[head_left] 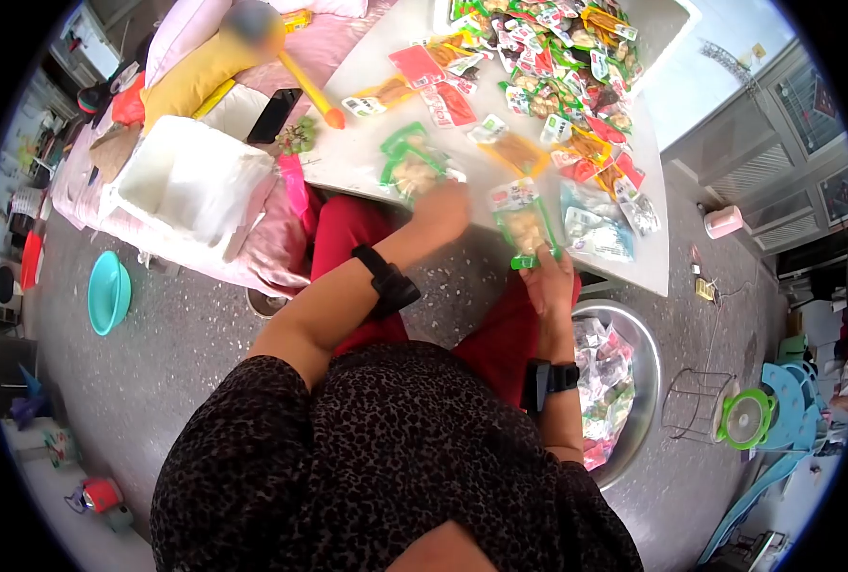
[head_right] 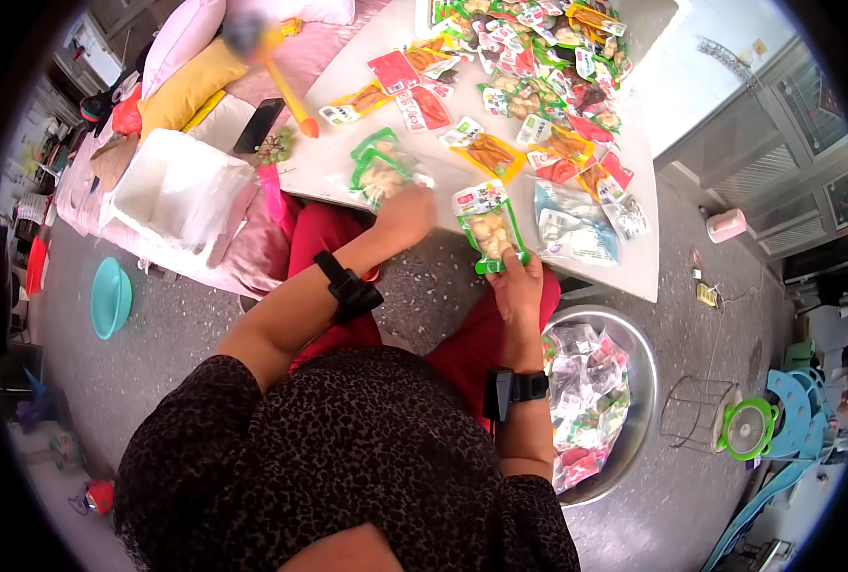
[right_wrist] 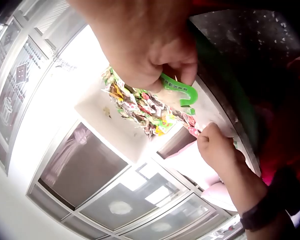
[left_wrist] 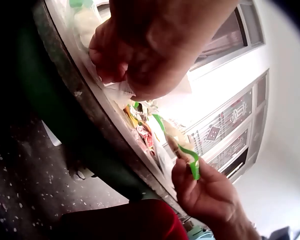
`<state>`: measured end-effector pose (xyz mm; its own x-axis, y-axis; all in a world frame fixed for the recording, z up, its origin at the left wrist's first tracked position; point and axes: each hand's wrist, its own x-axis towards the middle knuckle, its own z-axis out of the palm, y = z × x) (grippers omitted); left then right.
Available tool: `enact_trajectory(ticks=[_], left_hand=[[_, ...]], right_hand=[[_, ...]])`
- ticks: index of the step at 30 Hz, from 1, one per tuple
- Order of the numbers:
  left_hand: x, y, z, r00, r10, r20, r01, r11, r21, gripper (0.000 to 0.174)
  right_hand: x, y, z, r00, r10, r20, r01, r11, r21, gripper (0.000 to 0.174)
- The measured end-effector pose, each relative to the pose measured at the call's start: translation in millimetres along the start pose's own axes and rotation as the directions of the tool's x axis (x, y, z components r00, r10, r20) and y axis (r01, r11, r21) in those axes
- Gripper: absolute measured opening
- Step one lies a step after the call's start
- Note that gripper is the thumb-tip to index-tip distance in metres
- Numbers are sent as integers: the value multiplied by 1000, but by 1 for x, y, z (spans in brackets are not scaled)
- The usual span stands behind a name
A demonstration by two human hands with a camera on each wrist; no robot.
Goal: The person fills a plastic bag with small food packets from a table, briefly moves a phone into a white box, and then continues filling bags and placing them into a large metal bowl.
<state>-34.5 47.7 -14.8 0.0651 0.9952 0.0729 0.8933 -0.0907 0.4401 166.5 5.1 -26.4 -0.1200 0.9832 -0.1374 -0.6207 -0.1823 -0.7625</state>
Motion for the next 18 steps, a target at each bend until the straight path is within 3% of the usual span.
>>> enact_trajectory(ticks=[2,3,6,9,15,18], left_hand=[[-3,-6,4,992,58,-108,-68,994,-91,18],[-5,-6,1,983,81,-167,-104,986,-132,18],[-11,3,-10,981,76,-178,-104,983,-153,18],[-14,8,-16,975,155,-160,-154,988,16,17],[-33,27,-38,979,190,-73,-180,977,116,13],[-39,26,-37,934,306,-187,-305,952,32,13]], right_hand=[[-2,2,0,997,42,58,-42,999,9,12],[-1,4,4,998,67,7,-67,998,-2,14],[5,4,9,985,150,90,-147,988,-36,16],[9,2,22,978,181,100,-181,983,-13,19],[36,15,28,917,286,280,-322,942,93,22],[42,20,47,920,302,248,-331,940,81,19]])
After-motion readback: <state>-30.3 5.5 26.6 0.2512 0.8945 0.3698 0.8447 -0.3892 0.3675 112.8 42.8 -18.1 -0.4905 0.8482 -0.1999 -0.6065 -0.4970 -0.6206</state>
